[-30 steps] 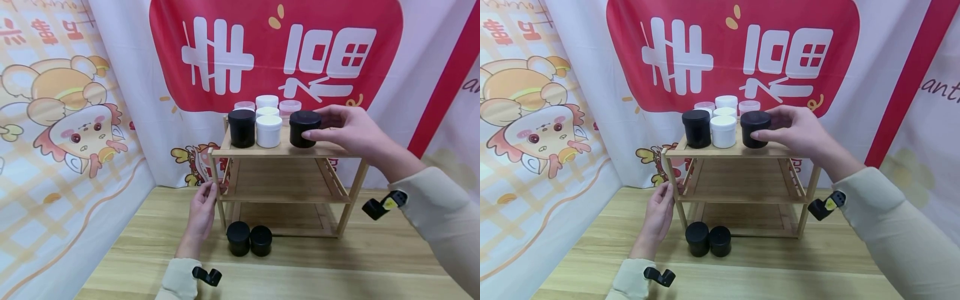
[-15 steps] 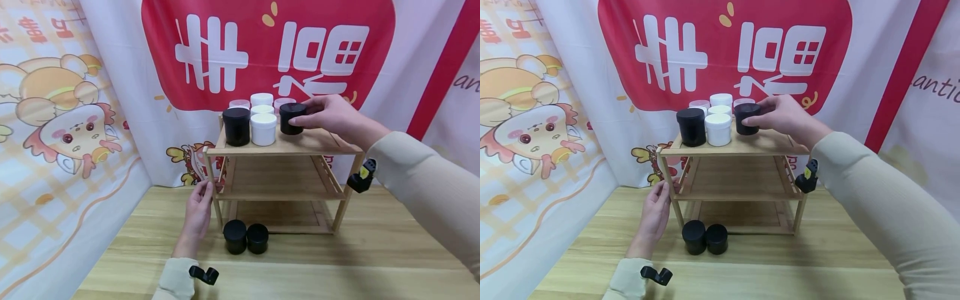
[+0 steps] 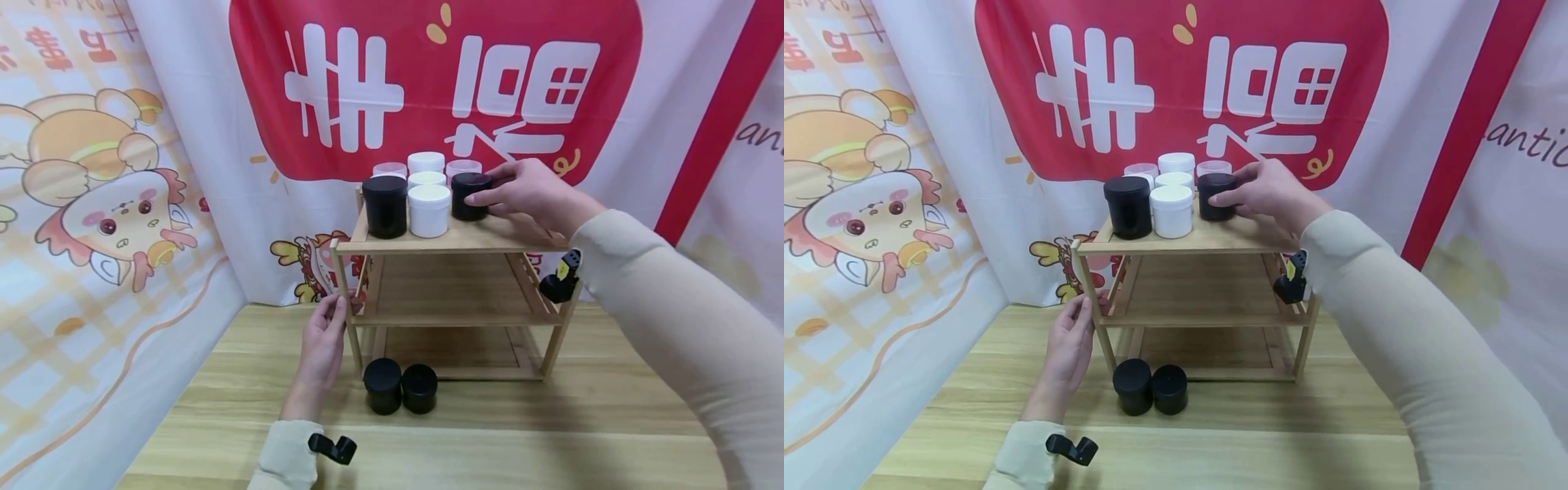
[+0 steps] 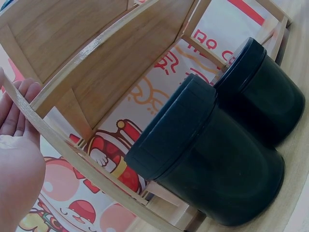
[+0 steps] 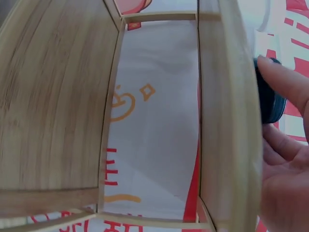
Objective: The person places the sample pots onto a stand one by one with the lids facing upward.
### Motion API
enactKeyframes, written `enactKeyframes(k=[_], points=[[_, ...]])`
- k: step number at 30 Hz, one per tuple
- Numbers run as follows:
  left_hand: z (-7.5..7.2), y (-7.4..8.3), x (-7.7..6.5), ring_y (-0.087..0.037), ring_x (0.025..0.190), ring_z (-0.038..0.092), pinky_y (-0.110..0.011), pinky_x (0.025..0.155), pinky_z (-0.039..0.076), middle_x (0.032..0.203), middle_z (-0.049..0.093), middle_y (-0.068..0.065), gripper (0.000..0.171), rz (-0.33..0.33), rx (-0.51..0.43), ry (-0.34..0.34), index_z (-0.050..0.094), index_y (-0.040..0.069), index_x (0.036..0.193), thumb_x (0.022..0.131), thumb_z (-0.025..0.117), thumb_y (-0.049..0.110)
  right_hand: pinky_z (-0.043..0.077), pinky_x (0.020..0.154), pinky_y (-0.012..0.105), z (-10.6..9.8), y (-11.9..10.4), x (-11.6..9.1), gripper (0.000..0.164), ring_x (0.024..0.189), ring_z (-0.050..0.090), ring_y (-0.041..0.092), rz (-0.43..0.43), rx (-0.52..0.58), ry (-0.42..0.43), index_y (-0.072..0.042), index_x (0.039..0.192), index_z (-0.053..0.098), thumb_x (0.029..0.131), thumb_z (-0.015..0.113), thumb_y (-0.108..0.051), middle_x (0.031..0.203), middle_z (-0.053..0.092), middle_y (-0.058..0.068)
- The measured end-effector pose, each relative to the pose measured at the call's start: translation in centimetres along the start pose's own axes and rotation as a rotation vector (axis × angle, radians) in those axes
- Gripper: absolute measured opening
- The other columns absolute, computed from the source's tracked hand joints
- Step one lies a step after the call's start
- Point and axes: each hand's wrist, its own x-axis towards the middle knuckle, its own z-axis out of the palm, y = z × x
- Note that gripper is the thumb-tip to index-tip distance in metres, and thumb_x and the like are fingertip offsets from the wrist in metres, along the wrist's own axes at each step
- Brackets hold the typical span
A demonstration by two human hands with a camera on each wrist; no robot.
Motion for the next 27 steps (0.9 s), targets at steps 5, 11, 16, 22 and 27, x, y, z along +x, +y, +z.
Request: enactKeyframes(k=[5, 11, 16, 22, 27], points=[[-0.1, 0.0, 0.0, -0.013, 0.129, 0.060, -0.021, 0.119, 0.045, 0.146, 0.058, -0.011, 0.046, 0.000, 0.010, 0.000, 0.047, -0.007, 0.147, 0.115, 0.054, 0.025, 0.047, 0.123, 0.047, 0.7, 0.1, 0.6, 0.092, 0.148, 0.039, 0.035, 0.027, 0.025, 0.046, -0.017, 0.167, 0.038, 0.091, 0.086, -0.042, 0.167, 0.041, 0.014], [-0.2, -0.2, 0.0, -0.012, 0.131, 0.058, -0.020, 0.118, 0.045, 0.144, 0.061, -0.006, 0.031, 0.001, 0.008, 0.006, 0.058, 0.004, 0.137, 0.114, 0.056, 0.026, 0.040, 0.126, 0.053, 1.1, 0.1, 0.9, 0.095, 0.149, 0.038, 0.036, 0.032, 0.004, 0.060, -0.018, 0.167, 0.038, 0.090, 0.086, -0.046, 0.169, 0.039, 0.014], [-0.2, -0.2, 0.0, -0.013, 0.130, 0.059, -0.021, 0.118, 0.045, 0.148, 0.059, -0.011, 0.024, 0.023, 0.021, -0.004, 0.063, 0.014, 0.131, 0.113, 0.057, 0.029, 0.041, 0.126, 0.052, 1.1, 0.1, 0.8, 0.095, 0.149, 0.039, 0.036, 0.035, 0.012, 0.065, -0.017, 0.167, 0.038, 0.090, 0.086, -0.045, 0.169, 0.039, 0.013], [-0.1, 0.0, -0.1, -0.011, 0.130, 0.060, -0.020, 0.116, 0.046, 0.146, 0.060, -0.009, 0.036, 0.014, 0.023, 0.007, 0.057, 0.002, 0.138, 0.113, 0.057, 0.029, 0.043, 0.125, 0.051, 1.2, 0.1, 0.7, 0.096, 0.147, 0.041, 0.036, 0.042, 0.004, 0.074, -0.018, 0.167, 0.038, 0.089, 0.087, -0.046, 0.168, 0.041, 0.013], [0.0, 0.1, -0.3, -0.011, 0.129, 0.060, -0.020, 0.116, 0.046, 0.146, 0.060, -0.009, 0.040, 0.009, 0.025, 0.007, 0.052, -0.004, 0.141, 0.114, 0.054, 0.026, 0.042, 0.124, 0.055, 1.1, 0.3, 0.2, 0.100, 0.146, 0.042, 0.037, 0.037, -0.031, 0.089, -0.020, 0.168, 0.037, 0.087, 0.087, -0.049, 0.168, 0.042, 0.015]])
